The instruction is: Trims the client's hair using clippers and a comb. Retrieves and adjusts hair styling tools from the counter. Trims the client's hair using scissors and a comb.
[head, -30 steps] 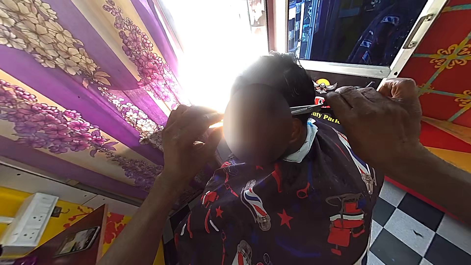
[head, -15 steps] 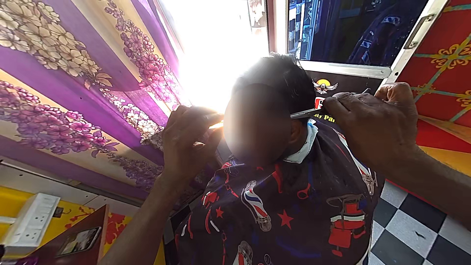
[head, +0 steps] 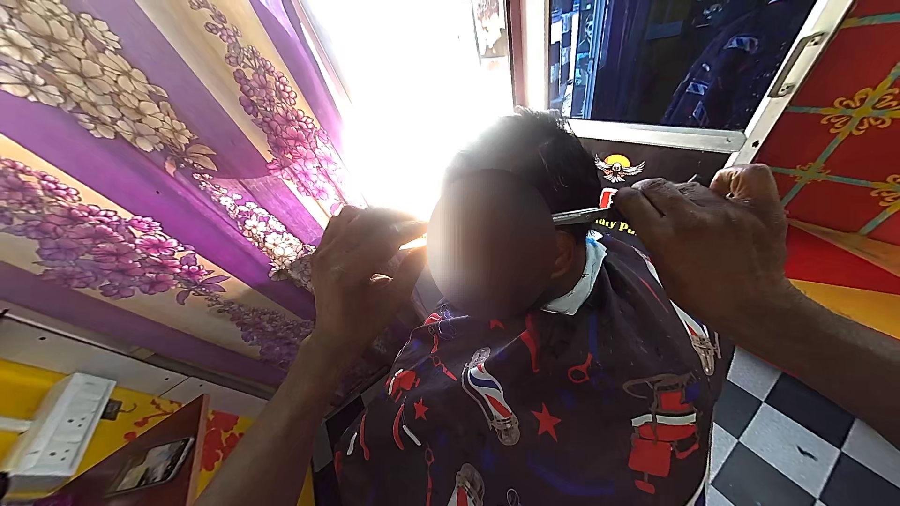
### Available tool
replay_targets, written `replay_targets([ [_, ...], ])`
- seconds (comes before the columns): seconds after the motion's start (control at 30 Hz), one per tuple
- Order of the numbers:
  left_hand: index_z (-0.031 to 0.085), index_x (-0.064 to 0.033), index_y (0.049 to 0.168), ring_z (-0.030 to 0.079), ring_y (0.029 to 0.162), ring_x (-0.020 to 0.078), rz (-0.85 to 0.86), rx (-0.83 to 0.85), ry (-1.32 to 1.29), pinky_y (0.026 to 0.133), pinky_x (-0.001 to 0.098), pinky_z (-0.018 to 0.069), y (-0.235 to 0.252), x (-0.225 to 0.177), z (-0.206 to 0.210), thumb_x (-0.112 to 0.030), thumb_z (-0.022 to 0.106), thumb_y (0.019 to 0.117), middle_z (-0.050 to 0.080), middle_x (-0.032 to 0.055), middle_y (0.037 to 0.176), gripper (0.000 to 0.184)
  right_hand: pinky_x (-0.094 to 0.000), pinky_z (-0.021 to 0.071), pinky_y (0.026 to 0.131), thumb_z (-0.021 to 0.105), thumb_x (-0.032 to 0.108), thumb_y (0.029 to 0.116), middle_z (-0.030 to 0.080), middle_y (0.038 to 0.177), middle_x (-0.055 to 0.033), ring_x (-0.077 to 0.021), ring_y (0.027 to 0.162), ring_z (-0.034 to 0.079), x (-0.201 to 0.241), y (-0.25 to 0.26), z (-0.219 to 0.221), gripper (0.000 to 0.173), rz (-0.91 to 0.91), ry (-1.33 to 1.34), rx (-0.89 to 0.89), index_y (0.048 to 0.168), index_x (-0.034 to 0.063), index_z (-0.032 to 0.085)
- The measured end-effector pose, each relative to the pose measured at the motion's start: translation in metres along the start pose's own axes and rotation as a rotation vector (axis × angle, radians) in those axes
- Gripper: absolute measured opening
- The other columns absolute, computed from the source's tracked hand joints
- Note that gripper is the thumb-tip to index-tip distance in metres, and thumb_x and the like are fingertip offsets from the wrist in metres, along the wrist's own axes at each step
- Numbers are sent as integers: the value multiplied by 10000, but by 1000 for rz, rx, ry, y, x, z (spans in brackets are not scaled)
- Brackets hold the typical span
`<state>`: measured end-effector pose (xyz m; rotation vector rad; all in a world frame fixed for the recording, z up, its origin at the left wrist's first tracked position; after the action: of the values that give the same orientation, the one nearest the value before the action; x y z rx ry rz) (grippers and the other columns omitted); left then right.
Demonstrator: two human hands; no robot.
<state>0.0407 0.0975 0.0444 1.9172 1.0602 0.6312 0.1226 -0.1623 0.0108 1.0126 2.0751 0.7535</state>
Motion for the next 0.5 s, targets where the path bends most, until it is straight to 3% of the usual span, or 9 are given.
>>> replay_targets([
  [0.1,758,-24,1099,656,1023,166,-71,-67,-95,894,315,535,-2,6,-4,-151,775,897,714,105,1100,240,-550,423,831,579,-70,958,716,1002,-171,-340,777,680,-7,-1,-2,219,38,122,-44,1121,50,663],
  [0.17,736,-16,1117,652,985,141,-97,-67,-105,867,303,528,-2,8,-7,-182,715,942,711,102,1087,243,-576,425,864,600,-7,971,735,1062,-169,-358,831,694,-17,-3,-1,209,96,240,-63,1143,57,699],
  [0.3,770,-55,1054,641,786,113,-79,56,-48,799,356,467,-7,13,-4,-196,622,1009,759,53,925,209,-603,415,888,581,54,1000,728,1075,-188,-376,882,696,-30,-11,4,186,133,312,-71,1136,42,707],
  [0.5,796,-132,1003,646,760,79,-11,232,21,785,357,453,-16,13,6,-213,621,992,766,-8,905,194,-611,421,906,582,9,972,734,1078,-183,-375,879,701,-34,-16,9,216,151,334,-14,1136,38,720],
])
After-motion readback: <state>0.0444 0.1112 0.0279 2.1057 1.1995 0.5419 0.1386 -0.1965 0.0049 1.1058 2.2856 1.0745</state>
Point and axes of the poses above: each hand's wrist, its own y-axis towards the middle knuckle, its own z-axis out of the palm, x = y × z, the point moved 9 cm from there along y, towards the middle knuckle
